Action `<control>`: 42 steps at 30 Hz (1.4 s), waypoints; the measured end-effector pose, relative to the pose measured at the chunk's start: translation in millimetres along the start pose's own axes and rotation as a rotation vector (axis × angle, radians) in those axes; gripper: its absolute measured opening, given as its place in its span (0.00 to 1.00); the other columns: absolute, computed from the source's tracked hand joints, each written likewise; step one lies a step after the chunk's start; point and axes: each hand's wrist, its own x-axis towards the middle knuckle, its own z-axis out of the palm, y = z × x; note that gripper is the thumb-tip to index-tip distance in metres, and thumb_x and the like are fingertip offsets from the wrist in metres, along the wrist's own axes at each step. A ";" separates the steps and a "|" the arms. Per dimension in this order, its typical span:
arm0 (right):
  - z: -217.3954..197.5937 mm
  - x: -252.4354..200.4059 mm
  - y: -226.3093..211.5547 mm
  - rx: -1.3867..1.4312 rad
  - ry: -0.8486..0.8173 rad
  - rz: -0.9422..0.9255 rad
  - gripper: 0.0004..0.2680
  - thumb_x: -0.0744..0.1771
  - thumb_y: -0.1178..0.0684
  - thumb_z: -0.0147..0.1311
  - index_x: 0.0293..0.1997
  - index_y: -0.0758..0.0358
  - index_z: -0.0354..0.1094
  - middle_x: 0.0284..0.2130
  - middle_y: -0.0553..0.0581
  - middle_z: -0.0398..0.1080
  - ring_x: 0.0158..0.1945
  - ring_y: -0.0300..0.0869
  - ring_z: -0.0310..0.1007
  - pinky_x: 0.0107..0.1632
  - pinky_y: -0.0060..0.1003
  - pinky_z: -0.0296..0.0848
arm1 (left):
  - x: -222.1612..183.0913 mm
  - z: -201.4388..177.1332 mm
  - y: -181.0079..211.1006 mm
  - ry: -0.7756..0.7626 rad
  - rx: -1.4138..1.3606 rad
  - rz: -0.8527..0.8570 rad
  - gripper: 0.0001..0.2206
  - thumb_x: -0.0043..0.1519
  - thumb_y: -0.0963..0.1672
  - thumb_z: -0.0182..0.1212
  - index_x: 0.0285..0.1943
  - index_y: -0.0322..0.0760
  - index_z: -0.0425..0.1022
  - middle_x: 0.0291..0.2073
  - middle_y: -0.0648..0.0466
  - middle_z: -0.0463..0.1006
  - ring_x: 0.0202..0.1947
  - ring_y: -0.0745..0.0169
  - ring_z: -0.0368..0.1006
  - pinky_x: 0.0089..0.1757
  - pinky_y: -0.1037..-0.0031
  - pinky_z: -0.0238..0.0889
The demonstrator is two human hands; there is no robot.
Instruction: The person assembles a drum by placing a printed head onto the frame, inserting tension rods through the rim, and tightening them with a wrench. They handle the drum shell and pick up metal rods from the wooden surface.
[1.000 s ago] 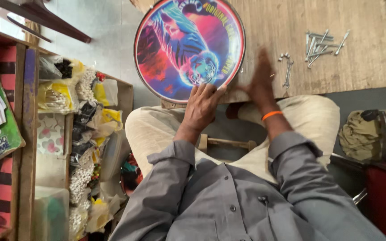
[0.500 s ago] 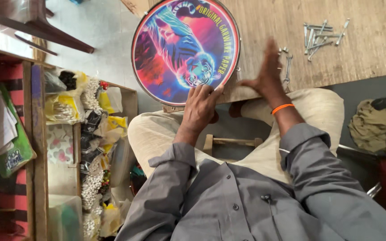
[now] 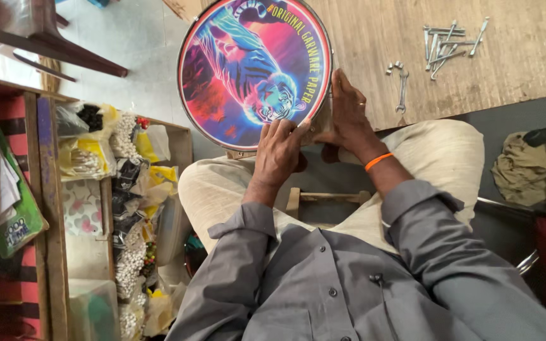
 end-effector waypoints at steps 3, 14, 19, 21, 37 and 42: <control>-2.5 8.4 13.5 0.030 0.195 0.169 0.51 0.59 0.46 0.78 0.80 0.66 0.26 0.77 0.72 0.37 0.81 0.61 0.37 0.78 0.52 0.49 | -4.1 0.1 -2.7 0.019 0.010 -0.010 0.18 0.61 0.38 0.58 0.61 0.40 0.76 0.38 0.54 0.69 0.43 0.54 0.68 0.47 0.63 0.61; -4.8 -11.6 -55.8 0.223 -0.053 0.395 0.16 0.60 0.44 0.71 0.41 0.61 0.66 0.33 0.57 0.74 0.35 0.51 0.77 0.38 0.45 0.75 | -6.8 3.9 -4.6 0.022 -0.012 -0.007 0.19 0.59 0.39 0.60 0.61 0.41 0.76 0.38 0.54 0.70 0.43 0.53 0.69 0.46 0.62 0.60; -1.7 -7.7 -54.0 0.204 0.030 0.359 0.11 0.63 0.49 0.67 0.41 0.61 0.70 0.35 0.58 0.76 0.39 0.52 0.78 0.41 0.45 0.75 | -0.8 -0.4 -1.5 0.026 -0.007 -0.017 0.18 0.60 0.39 0.60 0.60 0.43 0.76 0.38 0.54 0.70 0.43 0.53 0.69 0.46 0.63 0.61; 0.6 -9.1 -52.2 0.265 0.017 0.353 0.09 0.64 0.51 0.64 0.43 0.62 0.71 0.37 0.58 0.77 0.40 0.52 0.78 0.42 0.44 0.75 | -2.3 -1.6 -2.4 0.039 -0.020 -0.023 0.17 0.61 0.39 0.60 0.60 0.42 0.75 0.39 0.54 0.70 0.43 0.54 0.69 0.46 0.63 0.61; -1.8 -8.7 -49.7 0.441 0.039 0.341 0.09 0.65 0.54 0.60 0.47 0.64 0.69 0.41 0.59 0.76 0.45 0.50 0.79 0.49 0.43 0.76 | -2.3 3.7 -2.4 0.026 -0.012 -0.037 0.16 0.62 0.39 0.61 0.60 0.42 0.75 0.39 0.54 0.70 0.43 0.54 0.68 0.46 0.63 0.60; -4.5 -3.9 -63.7 0.317 0.044 0.493 0.16 0.61 0.50 0.68 0.44 0.68 0.66 0.37 0.62 0.74 0.41 0.53 0.76 0.42 0.46 0.74 | -1.4 3.4 -3.6 0.027 -0.019 -0.048 0.17 0.60 0.40 0.63 0.60 0.42 0.76 0.38 0.54 0.69 0.42 0.54 0.68 0.44 0.63 0.60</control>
